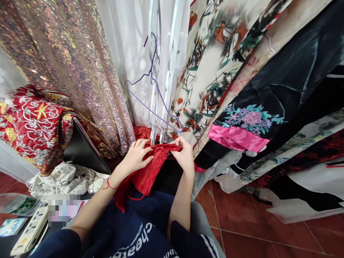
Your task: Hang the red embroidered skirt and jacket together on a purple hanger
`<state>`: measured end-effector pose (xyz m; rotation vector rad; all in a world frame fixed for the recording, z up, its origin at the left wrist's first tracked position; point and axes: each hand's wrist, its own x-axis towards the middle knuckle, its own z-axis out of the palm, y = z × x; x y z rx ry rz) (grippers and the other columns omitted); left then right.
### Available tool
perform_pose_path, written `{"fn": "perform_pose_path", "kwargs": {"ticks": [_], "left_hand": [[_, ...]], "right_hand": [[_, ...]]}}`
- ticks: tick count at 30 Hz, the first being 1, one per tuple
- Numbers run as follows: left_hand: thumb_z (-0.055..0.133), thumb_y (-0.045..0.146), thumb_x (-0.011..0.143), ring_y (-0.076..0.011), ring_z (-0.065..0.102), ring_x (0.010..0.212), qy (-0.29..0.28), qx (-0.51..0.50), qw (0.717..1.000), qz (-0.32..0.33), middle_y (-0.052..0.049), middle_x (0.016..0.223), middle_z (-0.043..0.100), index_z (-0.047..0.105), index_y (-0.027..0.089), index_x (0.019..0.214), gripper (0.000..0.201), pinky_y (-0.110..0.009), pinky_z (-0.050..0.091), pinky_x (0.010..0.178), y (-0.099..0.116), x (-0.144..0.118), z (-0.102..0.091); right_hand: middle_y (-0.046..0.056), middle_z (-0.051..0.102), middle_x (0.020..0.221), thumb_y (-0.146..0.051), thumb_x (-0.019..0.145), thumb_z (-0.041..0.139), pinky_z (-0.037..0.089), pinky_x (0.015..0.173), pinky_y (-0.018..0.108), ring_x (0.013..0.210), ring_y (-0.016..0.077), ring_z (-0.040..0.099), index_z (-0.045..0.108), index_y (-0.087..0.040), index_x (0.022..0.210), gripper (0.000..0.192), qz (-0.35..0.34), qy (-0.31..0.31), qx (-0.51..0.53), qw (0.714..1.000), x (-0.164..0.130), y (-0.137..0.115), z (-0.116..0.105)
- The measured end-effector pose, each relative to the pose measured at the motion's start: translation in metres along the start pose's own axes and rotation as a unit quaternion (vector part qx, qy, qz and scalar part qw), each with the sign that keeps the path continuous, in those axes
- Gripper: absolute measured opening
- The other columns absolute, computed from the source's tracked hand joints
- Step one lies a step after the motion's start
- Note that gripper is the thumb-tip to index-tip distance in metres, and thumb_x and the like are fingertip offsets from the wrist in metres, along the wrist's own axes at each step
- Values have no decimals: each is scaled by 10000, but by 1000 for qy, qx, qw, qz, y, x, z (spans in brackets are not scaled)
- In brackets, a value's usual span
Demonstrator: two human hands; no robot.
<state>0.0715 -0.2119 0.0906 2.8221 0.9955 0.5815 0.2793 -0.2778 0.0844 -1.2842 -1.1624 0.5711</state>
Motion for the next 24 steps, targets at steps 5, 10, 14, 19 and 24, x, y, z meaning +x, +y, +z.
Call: {"fn": "perform_pose_path", "kwargs": {"ticks": [5, 10, 14, 19, 24], "left_hand": [[560, 379, 973, -221, 643, 975, 101, -80, 992, 1, -68, 1019, 702, 724, 207, 935, 240, -382, 478, 916, 12, 1, -18], [493, 317, 1006, -216, 704, 999, 48, -153, 987, -10, -81, 1192, 706, 639, 197, 1226, 290, -346, 546, 891, 26, 0, -2], [547, 339, 974, -265, 641, 1194, 65, -176, 982, -13, -145, 1329, 618, 568, 166, 1305, 375, -412, 511, 1043, 28, 4, 14], [474, 233, 964, -250, 690, 1057, 68, -276, 959, -28, -141, 1148, 706, 631, 139, 1137, 252, -429, 536, 992, 16, 16, 22], [633, 304, 894, -210, 709, 941, 65, -351, 934, -29, -82, 1023, 748, 672, 177, 1021, 185, -360, 555, 916, 7, 21, 24]], "right_hand": [[3, 722, 783, -182, 632, 598, 492, 698, 282, 753, 177, 664, 369, -259, 714, 254, -4, 20, 3, 1000, 0, -1, 4], [-7, 685, 758, -188, 654, 610, 486, 691, 274, 733, 165, 637, 370, -258, 719, 259, -2, 19, 1, 1000, -2, -5, 10], [-13, 665, 755, -207, 687, 630, 494, 714, 278, 732, 161, 625, 379, -256, 717, 258, -17, 23, -22, 999, -3, -5, 14], [-6, 686, 781, -218, 707, 619, 504, 734, 286, 754, 168, 648, 379, -257, 721, 244, -25, 13, -30, 999, -3, -6, 14], [-3, 690, 788, -208, 707, 617, 514, 743, 290, 779, 178, 667, 375, -257, 720, 247, -29, -1, -27, 999, -4, -8, 12]]}}
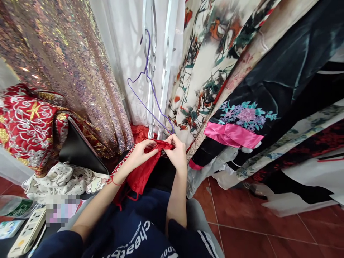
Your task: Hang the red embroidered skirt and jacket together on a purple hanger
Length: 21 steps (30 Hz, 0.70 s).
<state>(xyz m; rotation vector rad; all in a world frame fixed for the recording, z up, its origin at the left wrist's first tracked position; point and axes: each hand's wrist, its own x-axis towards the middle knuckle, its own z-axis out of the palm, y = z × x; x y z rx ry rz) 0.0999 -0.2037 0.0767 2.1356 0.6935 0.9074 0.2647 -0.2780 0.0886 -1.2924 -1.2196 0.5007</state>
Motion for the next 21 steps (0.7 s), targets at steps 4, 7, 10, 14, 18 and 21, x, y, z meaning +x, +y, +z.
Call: {"fn": "perform_pose_path", "kwargs": {"ticks": [4, 7, 10, 14, 18, 21], "left_hand": [[710, 383, 839, -190, 704, 831, 6, -42, 999, -28, -59, 905, 748, 670, 178, 885, 214, -318, 560, 811, 0, 0, -4], [664, 412, 871, -181, 703, 815, 10, -70, 996, -48, -56, 901, 750, 676, 169, 882, 244, -300, 550, 795, 2, 1, -11], [605, 418, 910, -189, 703, 860, 3, -57, 997, -50, -54, 945, 759, 696, 164, 907, 269, -302, 537, 841, 5, 2, -18], [566, 408, 926, -205, 704, 903, 10, -31, 999, -44, -56, 979, 767, 708, 163, 929, 284, -315, 531, 891, 5, 1, -22], [526, 380, 942, -206, 702, 915, 14, -2, 999, -37, -54, 986, 768, 700, 174, 944, 269, -317, 529, 896, 3, 2, -21], [499, 346, 959, -206, 700, 910, 10, 25, 999, -17, -58, 973, 761, 682, 177, 928, 251, -322, 521, 891, 1, 4, -21]], "right_hand": [[-2, 681, 798, -191, 697, 609, 515, 764, 292, 812, 183, 674, 373, -256, 721, 247, -4, -12, -4, 1000, 0, 1, -1], [0, 688, 806, -182, 694, 610, 500, 754, 285, 793, 175, 662, 366, -255, 722, 257, -1, -16, -1, 1000, 0, 2, -1], [-10, 673, 778, -178, 693, 617, 484, 735, 276, 765, 164, 640, 362, -255, 716, 267, -1, -14, 6, 1000, 0, 1, -1], [-18, 657, 763, -184, 697, 615, 473, 716, 267, 742, 154, 622, 370, -253, 714, 255, -5, -14, -3, 1000, 1, -1, 1], [-15, 671, 765, -191, 689, 617, 483, 725, 270, 749, 156, 637, 368, -250, 708, 256, -9, -12, 6, 1000, 2, -1, 4], [-7, 689, 780, -196, 685, 631, 490, 731, 275, 751, 157, 648, 374, -248, 709, 263, -12, -7, 14, 1000, 2, 1, 5]]}}
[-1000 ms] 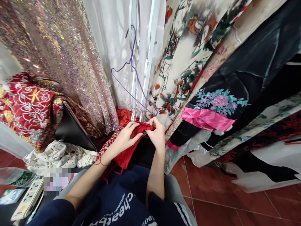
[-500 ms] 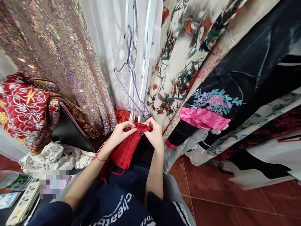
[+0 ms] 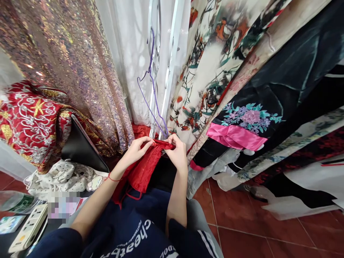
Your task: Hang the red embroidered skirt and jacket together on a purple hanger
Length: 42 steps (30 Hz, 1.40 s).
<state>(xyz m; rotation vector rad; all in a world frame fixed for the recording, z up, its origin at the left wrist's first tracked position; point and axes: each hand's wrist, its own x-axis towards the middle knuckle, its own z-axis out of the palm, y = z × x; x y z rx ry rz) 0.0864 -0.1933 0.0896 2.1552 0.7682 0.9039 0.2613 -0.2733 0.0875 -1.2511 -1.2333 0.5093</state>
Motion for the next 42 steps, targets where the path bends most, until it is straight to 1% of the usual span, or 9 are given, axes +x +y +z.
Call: {"fn": "perform_pose_path", "kwargs": {"ticks": [7, 13, 17, 20, 23, 27, 32, 38, 42], "left_hand": [[564, 383, 947, -234, 669, 943, 19, 121, 992, 27, -94, 995, 699, 612, 175, 1002, 221, -375, 520, 894, 1, -23, -7], [752, 727, 655, -444, 392, 1423, 67, 308, 949, 24, -327, 1493, 427, 423, 36, 1419, 1081, -576, 346, 1135, 13, -45, 31], [781, 312, 727, -431, 172, 1541, 12, 407, 911, -59, -357, 1616, 194, 242, -53, 1523, 1028, -593, 270, 1182, 17, -40, 50], [665, 148, 774, -372, 355, 1482, -24, 422, 899, -113, -311, 1566, 367, 298, -14, 1511, 839, -503, 372, 1137, 21, -35, 32], [552, 233, 888, -320, 659, 1172, -104, 390, 893, -197, -213, 1241, 689, 500, 80, 1381, 519, -427, 498, 982, 19, -31, -7], [529, 466, 937, -333, 697, 1089, -156, 402, 864, -261, -171, 1157, 733, 631, 167, 1239, 437, -394, 533, 860, -3, -25, -55], [456, 483, 967, -291, 698, 1099, -242, 387, 865, -207, -99, 1158, 753, 735, 241, 1068, 383, -339, 512, 860, -26, -8, -76], [398, 364, 955, -301, 699, 1035, -50, 430, 890, -144, -115, 1067, 761, 718, 212, 1050, 366, -380, 496, 841, 13, 31, -94], [406, 308, 933, -316, 688, 968, 61, 444, 884, -131, -161, 1004, 744, 702, 167, 1022, 340, -415, 482, 822, 41, 59, -113]], "right_hand": [[-33, 651, 760, -201, 671, 651, 486, 727, 271, 731, 149, 642, 433, -242, 786, 250, 4, 70, 9, 997, 3, 13, -9], [-58, 608, 701, -198, 600, 695, 480, 699, 257, 677, 134, 614, 462, -231, 792, 304, 18, 141, 42, 989, 6, 17, -4], [-39, 639, 756, -184, 617, 684, 482, 706, 255, 696, 129, 614, 482, -225, 815, 286, 23, 127, 51, 990, 4, 14, 2], [-54, 614, 719, -202, 613, 705, 477, 693, 253, 672, 125, 600, 475, -227, 802, 299, 25, 140, 42, 989, 3, 15, -5], [-67, 580, 688, -244, 614, 736, 455, 653, 245, 627, 115, 566, 495, -224, 807, 310, 23, 181, 25, 983, 4, 20, -17], [-41, 588, 682, -372, 657, 765, 426, 607, 250, 589, 110, 529, 565, -198, 777, 291, 32, 222, 29, 974, 3, 24, -27], [-86, 395, 508, -494, 738, 748, 243, 483, 223, 454, 58, 308, 519, -191, 633, 394, 53, 195, 52, 978, -3, 14, -27], [-42, 503, 587, -638, 829, 605, 361, 537, 236, 542, 99, 435, 525, -205, 664, 471, -13, 245, 5, 970, -3, 3, -26], [-21, 622, 686, -540, 735, 751, 476, 625, 267, 641, 145, 568, 648, -200, 827, 367, 19, 42, -38, 998, -6, -3, -15]]}}
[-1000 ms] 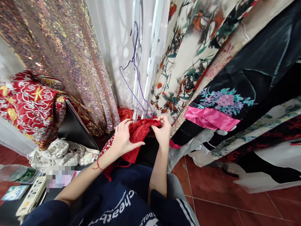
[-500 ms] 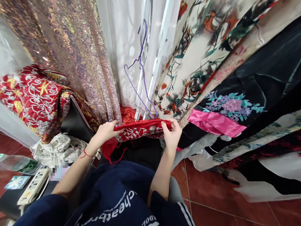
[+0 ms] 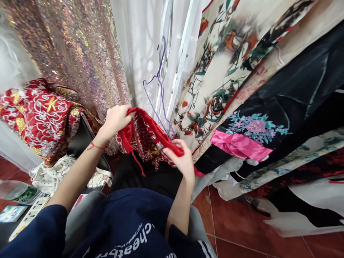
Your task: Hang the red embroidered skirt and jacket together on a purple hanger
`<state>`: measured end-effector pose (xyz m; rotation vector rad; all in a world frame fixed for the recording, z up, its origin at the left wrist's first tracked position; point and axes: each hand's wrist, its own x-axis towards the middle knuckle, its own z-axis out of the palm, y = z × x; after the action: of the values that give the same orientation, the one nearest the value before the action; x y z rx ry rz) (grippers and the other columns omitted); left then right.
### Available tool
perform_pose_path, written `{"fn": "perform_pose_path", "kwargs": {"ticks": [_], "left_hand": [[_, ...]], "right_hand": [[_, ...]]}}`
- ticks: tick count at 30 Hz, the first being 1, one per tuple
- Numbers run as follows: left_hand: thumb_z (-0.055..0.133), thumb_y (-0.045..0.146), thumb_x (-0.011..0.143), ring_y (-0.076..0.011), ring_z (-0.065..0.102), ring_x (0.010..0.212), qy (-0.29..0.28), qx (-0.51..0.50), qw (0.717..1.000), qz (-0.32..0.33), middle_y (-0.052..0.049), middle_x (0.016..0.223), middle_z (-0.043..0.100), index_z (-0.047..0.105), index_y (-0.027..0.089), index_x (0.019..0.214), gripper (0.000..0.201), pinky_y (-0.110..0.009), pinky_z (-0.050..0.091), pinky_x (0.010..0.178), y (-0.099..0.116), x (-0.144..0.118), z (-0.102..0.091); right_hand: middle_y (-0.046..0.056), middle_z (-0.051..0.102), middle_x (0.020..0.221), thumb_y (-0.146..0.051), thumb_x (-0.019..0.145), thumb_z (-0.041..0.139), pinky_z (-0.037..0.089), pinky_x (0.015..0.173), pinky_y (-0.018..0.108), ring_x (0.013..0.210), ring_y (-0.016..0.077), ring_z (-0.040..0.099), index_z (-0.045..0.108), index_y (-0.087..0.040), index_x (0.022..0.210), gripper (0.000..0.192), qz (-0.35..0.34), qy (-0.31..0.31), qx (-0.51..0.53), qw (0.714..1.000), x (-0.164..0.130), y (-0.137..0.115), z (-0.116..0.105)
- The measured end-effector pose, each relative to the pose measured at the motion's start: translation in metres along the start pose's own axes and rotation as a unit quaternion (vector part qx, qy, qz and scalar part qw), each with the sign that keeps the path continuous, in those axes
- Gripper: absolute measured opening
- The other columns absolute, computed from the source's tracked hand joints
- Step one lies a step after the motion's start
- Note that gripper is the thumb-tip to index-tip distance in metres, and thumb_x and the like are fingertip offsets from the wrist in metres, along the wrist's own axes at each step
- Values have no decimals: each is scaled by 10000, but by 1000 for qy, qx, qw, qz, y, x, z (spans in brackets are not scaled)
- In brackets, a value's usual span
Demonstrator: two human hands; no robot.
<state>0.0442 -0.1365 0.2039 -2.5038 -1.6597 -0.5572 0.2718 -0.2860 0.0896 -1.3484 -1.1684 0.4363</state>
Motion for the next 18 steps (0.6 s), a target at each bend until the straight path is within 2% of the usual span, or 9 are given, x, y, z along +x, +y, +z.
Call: {"fn": "perform_pose_path", "kwargs": {"ticks": [2, 4, 7, 9, 12, 13, 15, 17, 18], "left_hand": [[441, 296, 918, -311, 677, 965, 38, -23, 999, -14, -155, 1000, 737, 688, 169, 1079, 321, -417, 476, 830, 0, 9, -10], [478, 276, 898, -303, 665, 988, 79, -57, 995, -25, -131, 1003, 731, 673, 189, 1140, 322, -417, 470, 862, -2, 16, -16], [508, 217, 855, -277, 647, 1002, 126, -135, 982, -23, -90, 952, 719, 697, 199, 1070, 287, -398, 463, 907, -5, 30, -20], [502, 166, 819, -238, 640, 944, 138, -215, 967, 9, -67, 863, 700, 706, 167, 946, 240, -359, 474, 891, -7, 42, -26], [493, 129, 791, -176, 624, 846, 96, -338, 931, 97, -32, 795, 670, 690, 132, 866, 211, -300, 498, 828, -10, 52, -47], [497, 124, 787, -164, 624, 832, 68, -363, 921, 124, -26, 801, 669, 690, 128, 872, 210, -291, 505, 815, -11, 51, -56], [508, 109, 779, -154, 636, 836, 8, -379, 912, 158, -17, 826, 670, 696, 128, 894, 221, -287, 518, 814, -10, 43, -77], [509, 87, 772, -152, 652, 854, -33, -365, 915, 172, -6, 833, 662, 702, 128, 902, 236, -294, 528, 834, -7, 29, -95], [510, 81, 773, -153, 660, 866, -45, -355, 917, 174, 0, 835, 656, 704, 128, 903, 238, -300, 533, 847, -5, 22, -102]], "right_hand": [[0, 667, 688, -459, 688, 815, 523, 670, 306, 670, 182, 619, 684, -195, 797, 315, 13, -98, -6, 995, -5, -5, 13], [33, 721, 741, -441, 711, 808, 563, 718, 345, 718, 218, 670, 711, -199, 787, 272, 6, -121, 46, 992, -11, -13, 32], [63, 774, 989, -472, 793, 751, 594, 869, 400, 914, 247, 726, 733, -230, 1068, 367, -29, -139, 146, 979, -11, -26, 66], [74, 741, 1172, -522, 833, 704, 555, 1000, 441, 1112, 259, 692, 696, -262, 1196, 447, -106, -192, 147, 964, -4, -33, 86], [69, 587, 1441, -550, 866, 661, 386, 1178, 516, 1431, 290, 451, 683, -303, 1221, 433, -295, -253, 66, 919, 20, -41, 104], [64, 539, 1486, -522, 885, 649, 334, 1206, 534, 1472, 290, 384, 676, -314, 1222, 397, -339, -227, 37, 912, 29, -43, 107], [77, 501, 1494, -460, 911, 635, 299, 1215, 558, 1466, 281, 372, 622, -319, 1271, 387, -362, -114, -3, 925, 48, -49, 113], [123, 470, 1484, -467, 852, 707, 308, 1203, 578, 1438, 299, 390, 519, -283, 1360, 573, -333, -6, -11, 943, 64, -55, 121], [145, 455, 1482, -481, 796, 759, 321, 1194, 584, 1430, 315, 391, 466, -255, 1396, 705, -317, 19, -6, 948, 71, -58, 127]]}}
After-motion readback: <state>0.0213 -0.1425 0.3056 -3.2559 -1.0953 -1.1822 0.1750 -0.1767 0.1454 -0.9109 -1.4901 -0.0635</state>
